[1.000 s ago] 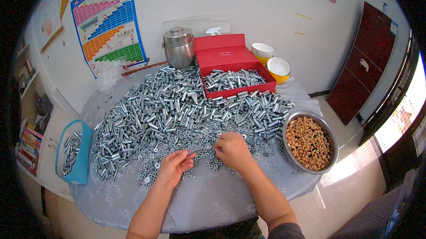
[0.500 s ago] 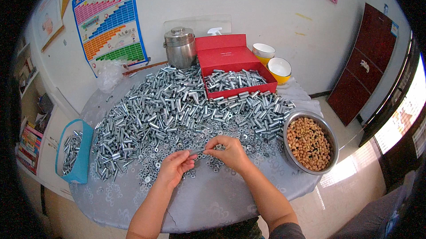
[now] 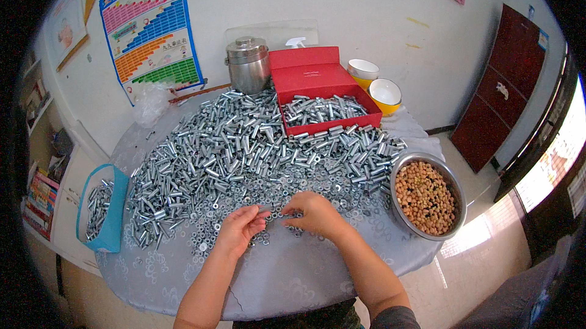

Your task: The person repeatedly picks up metal bolts and washers from a large pile on a table. They thread the washers onto the bolts by hand and place the assembled units into a red box. The process is continuous and repetitive throughout the clip.

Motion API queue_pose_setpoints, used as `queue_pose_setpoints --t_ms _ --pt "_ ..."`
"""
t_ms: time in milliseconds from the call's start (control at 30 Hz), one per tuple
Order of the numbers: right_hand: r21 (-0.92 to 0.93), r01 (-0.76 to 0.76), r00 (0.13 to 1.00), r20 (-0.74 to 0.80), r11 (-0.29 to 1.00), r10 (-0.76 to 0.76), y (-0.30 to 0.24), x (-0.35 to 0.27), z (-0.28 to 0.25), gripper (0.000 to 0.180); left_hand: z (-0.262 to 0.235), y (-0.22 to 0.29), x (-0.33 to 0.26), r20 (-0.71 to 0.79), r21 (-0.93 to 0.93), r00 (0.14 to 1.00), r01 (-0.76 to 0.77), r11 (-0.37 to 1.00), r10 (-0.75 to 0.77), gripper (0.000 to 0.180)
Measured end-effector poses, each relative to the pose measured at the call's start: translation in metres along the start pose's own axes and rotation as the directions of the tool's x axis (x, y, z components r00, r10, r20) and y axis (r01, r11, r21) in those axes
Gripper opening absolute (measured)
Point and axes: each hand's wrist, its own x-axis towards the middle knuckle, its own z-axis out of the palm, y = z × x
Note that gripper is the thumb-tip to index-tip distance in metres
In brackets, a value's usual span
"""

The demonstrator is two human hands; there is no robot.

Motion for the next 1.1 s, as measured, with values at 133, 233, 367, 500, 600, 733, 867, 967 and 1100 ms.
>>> queue_pose_setpoints --t_ms 133,233,367,500,600,733,867,967,1100 --pt "-0.283 0.101 0.995 0.053 0.954 -0.090 -0.003 -0.004 0.003 0.024 0.000 0.000 0.000 -0.009 0.007 1.000 -0.006 1.000 0.006 0.021" --pt "-0.328 0.083 0.996 0.068 0.941 -0.064 -0.007 -0.003 0.005 0.021 -0.001 -0.001 0.001 -0.005 0.010 1.000 -0.004 1.000 0.004 0.021" --pt "-0.268 0.071 0.997 -0.018 0.961 -0.079 -0.003 -0.003 0.006 0.019 0.000 -0.001 0.000 -0.012 0.005 1.000 -0.004 1.000 0.004 0.021" --pt "0.115 -0.165 0.959 -0.215 0.980 0.186 -0.012 0.001 -0.001 0.019 0.001 0.001 -0.001 -0.028 -0.011 1.000 -0.008 1.000 0.008 0.018" --pt "0.308 -0.176 0.945 -0.214 0.935 0.248 -0.011 0.002 -0.002 0.021 0.002 0.001 -0.001 -0.031 0.000 1.000 -0.005 1.000 0.005 0.018" --pt "0.350 -0.049 0.960 -0.241 0.935 0.140 -0.013 0.002 0.002 0.021 0.003 0.001 -0.002 -0.030 0.003 1.000 -0.004 1.000 0.005 0.019" --pt "0.256 0.069 0.960 -0.280 0.964 0.006 -0.012 0.003 0.003 0.021 0.003 0.001 -0.002 -0.032 -0.010 0.999 0.003 1.000 -0.004 0.020" --pt "0.193 0.160 0.951 -0.293 0.968 -0.099 -0.012 0.004 0.002 0.019 0.002 0.002 -0.002 -0.025 -0.020 1.000 0.017 1.000 -0.018 0.020" --pt "0.110 0.109 0.971 -0.224 0.988 -0.082 -0.017 0.003 -0.002 0.014 0.005 0.003 -0.004 -0.050 0.059 0.999 -0.017 0.998 0.020 0.019"
